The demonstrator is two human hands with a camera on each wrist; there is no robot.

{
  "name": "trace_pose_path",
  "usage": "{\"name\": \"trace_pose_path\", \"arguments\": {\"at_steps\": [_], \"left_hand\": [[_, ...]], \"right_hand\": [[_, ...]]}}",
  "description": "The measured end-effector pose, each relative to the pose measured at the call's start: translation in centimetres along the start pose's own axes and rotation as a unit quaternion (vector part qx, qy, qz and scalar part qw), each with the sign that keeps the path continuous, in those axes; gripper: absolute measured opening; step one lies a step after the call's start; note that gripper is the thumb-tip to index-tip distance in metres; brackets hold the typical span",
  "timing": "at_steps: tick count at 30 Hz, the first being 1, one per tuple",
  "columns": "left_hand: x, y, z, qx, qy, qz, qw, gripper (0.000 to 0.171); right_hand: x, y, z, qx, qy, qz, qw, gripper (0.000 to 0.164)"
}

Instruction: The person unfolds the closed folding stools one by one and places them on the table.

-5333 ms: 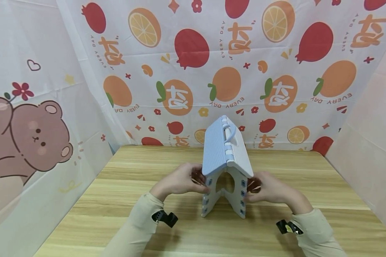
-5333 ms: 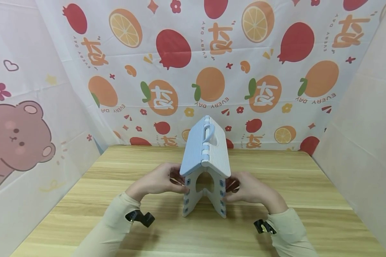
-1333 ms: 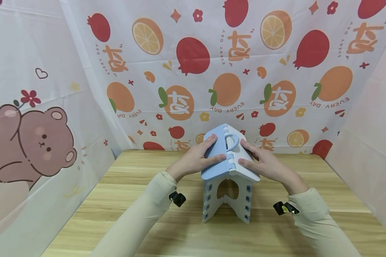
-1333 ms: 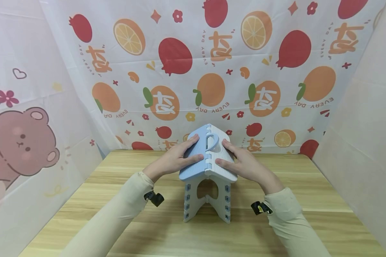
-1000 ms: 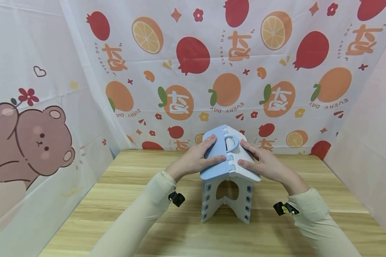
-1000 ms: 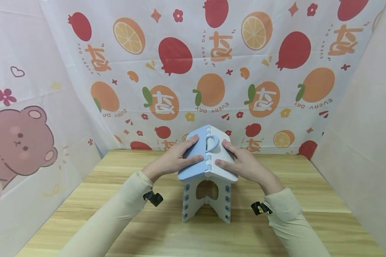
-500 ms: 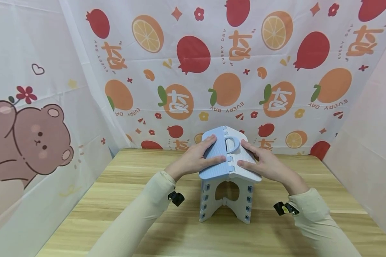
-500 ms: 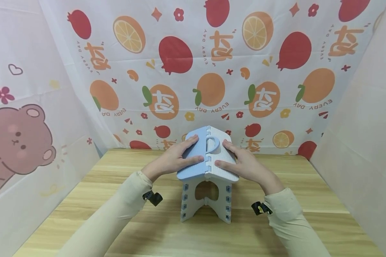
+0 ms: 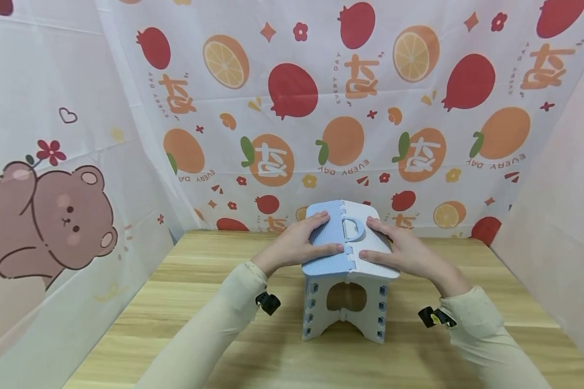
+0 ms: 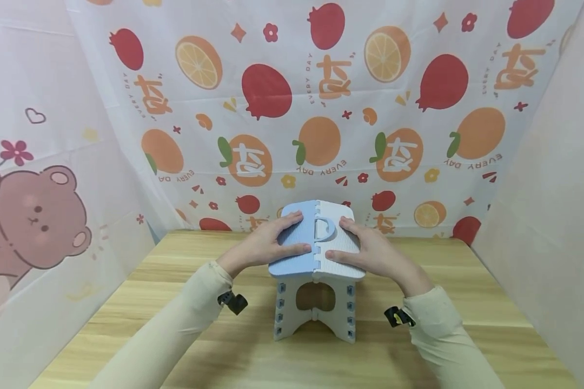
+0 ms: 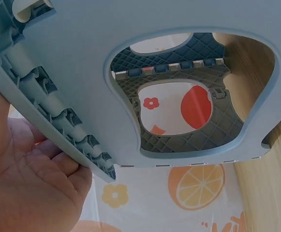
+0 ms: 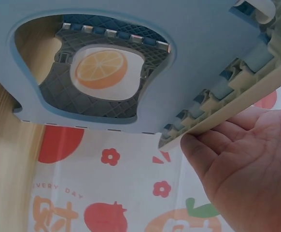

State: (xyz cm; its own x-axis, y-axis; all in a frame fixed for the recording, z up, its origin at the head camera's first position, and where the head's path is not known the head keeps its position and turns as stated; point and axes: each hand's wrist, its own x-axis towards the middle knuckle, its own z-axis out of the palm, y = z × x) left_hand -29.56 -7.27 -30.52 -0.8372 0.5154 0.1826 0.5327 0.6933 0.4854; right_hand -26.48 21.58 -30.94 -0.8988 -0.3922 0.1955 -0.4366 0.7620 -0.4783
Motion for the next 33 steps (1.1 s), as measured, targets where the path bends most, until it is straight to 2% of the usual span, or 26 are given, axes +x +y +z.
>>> {"name": "trace_pose_path", "arguments": {"at_steps": [7, 18, 33], "left_hand": [[-0.3, 0.6, -0.4, 0.009, 0.002, -0.013, 0.9999, 0.094], [-1.1, 1.4, -0.6, 0.012, 0.0, -0.001, 0.9999, 0.093], [-0.6, 1.6, -0.2, 0.008, -0.001, 0.004, 1.0, 0.092]], "right_hand": [[-0.2, -0.5, -0.6, -0.019, -0.016, 0.007, 1.0, 0.098], [-1.1, -0.7, -1.0, -0.031, -0.01, -0.002, 0.999, 0.096], [-1.5, -0.8, -1.5, -0.03, -0.016, 0.0, 0.999, 0.095]]}}
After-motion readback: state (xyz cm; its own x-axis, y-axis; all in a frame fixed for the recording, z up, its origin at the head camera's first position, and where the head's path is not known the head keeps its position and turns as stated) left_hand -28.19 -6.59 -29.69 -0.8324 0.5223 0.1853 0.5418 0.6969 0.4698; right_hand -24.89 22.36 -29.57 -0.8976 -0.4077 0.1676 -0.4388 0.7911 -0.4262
